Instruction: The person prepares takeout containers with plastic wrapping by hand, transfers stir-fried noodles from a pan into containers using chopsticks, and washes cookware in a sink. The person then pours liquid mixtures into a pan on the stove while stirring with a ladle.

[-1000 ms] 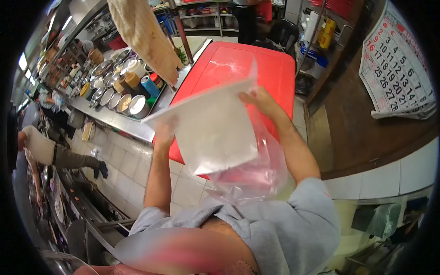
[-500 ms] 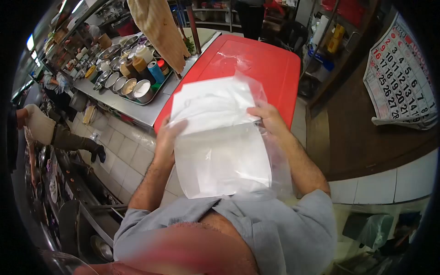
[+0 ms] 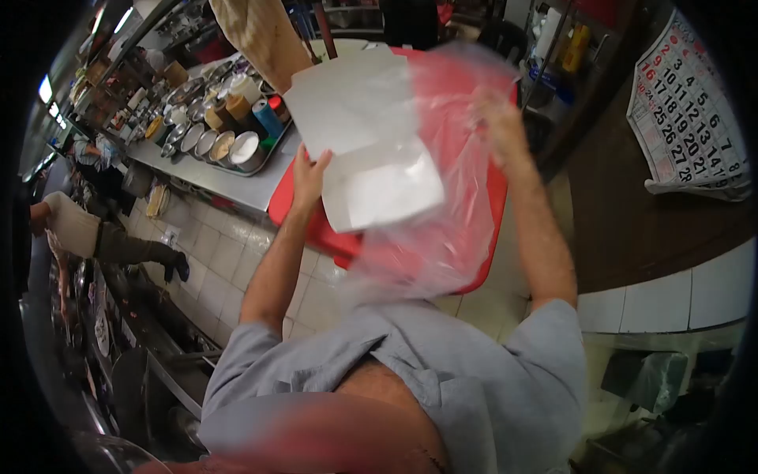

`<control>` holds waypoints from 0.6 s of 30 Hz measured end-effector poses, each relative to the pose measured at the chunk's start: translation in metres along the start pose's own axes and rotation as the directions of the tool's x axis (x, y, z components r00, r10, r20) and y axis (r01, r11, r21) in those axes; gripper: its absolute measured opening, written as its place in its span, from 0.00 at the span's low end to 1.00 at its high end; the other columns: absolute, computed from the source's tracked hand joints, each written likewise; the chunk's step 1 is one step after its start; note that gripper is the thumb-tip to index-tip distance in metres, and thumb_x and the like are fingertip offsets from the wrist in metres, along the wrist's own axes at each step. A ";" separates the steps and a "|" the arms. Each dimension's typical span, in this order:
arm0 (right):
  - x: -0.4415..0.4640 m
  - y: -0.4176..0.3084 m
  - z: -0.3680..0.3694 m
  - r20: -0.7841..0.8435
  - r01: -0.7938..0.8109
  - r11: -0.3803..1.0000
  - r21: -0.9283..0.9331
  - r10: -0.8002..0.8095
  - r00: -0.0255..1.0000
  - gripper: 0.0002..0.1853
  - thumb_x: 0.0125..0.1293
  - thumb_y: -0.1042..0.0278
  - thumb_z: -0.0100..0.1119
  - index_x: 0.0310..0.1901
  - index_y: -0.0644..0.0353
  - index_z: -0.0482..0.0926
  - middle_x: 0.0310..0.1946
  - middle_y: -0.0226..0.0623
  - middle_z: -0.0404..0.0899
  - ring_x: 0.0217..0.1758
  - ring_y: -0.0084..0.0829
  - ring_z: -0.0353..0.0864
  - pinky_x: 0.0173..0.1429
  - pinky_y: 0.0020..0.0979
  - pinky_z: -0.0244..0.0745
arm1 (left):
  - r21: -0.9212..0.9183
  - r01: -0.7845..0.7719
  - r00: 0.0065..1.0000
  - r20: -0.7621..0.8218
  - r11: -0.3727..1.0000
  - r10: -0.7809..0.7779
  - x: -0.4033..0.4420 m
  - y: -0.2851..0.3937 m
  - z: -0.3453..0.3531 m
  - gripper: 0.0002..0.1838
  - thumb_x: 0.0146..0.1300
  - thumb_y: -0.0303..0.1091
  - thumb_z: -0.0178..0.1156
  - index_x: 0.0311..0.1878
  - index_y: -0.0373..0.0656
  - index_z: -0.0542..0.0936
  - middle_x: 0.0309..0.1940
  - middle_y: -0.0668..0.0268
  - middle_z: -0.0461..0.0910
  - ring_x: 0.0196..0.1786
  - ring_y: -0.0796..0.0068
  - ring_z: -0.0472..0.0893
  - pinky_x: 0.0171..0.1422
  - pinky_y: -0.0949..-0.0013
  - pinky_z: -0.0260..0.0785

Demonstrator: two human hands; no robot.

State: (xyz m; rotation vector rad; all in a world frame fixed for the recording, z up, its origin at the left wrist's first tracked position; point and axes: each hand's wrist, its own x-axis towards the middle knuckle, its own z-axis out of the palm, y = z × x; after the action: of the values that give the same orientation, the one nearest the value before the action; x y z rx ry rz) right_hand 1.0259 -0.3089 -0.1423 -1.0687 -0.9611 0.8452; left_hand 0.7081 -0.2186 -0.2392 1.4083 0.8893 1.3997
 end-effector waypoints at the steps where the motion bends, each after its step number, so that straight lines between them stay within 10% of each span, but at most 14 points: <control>1: -0.002 -0.016 -0.003 0.024 -0.028 0.991 0.133 0.025 0.999 0.18 0.65 0.56 0.54 0.50 0.59 0.72 0.27 0.30 0.76 0.27 0.20 0.75 0.30 0.21 0.70 | -0.017 0.031 0.999 0.020 0.999 -0.031 0.008 -0.013 -0.001 0.25 0.58 0.23 0.58 0.58 0.33 0.62 0.46 0.57 0.76 0.45 0.72 0.77 0.46 0.72 0.72; 12: -0.010 -0.122 0.036 0.466 -0.063 0.874 0.482 -0.195 0.863 0.23 0.67 0.50 0.48 0.55 0.61 0.68 0.32 0.30 0.76 0.33 0.22 0.74 0.33 0.24 0.71 | 0.123 0.172 0.985 0.013 0.977 -0.175 0.014 0.004 0.019 0.36 0.56 0.30 0.63 0.65 0.33 0.56 0.57 0.50 0.67 0.54 0.65 0.73 0.57 0.65 0.66; 14: -0.009 -0.127 0.064 0.389 -0.032 0.847 0.531 -0.210 0.897 0.17 0.67 0.56 0.49 0.47 0.61 0.73 0.26 0.31 0.76 0.30 0.22 0.74 0.29 0.24 0.70 | 0.695 -0.202 0.928 -0.090 0.690 0.362 0.015 0.001 0.018 0.38 0.61 0.44 0.59 0.67 0.34 0.54 0.61 0.48 0.62 0.61 0.61 0.66 0.65 0.63 0.57; 18: 0.022 -0.064 0.086 0.229 0.017 0.944 0.328 -0.097 0.969 0.20 0.65 0.55 0.51 0.50 0.62 0.71 0.28 0.33 0.76 0.30 0.23 0.75 0.31 0.24 0.71 | 0.108 -0.014 0.987 0.159 0.994 -0.003 -0.004 0.067 0.022 0.40 0.62 0.60 0.48 0.67 0.39 0.56 0.62 0.53 0.62 0.64 0.61 0.63 0.67 0.61 0.54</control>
State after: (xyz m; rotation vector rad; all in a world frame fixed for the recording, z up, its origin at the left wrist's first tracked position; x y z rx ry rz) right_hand 0.9606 -0.2787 -0.0599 -0.6604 -1.0082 1.0615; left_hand 0.7220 -0.2453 -0.1751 1.5827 0.8687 1.2386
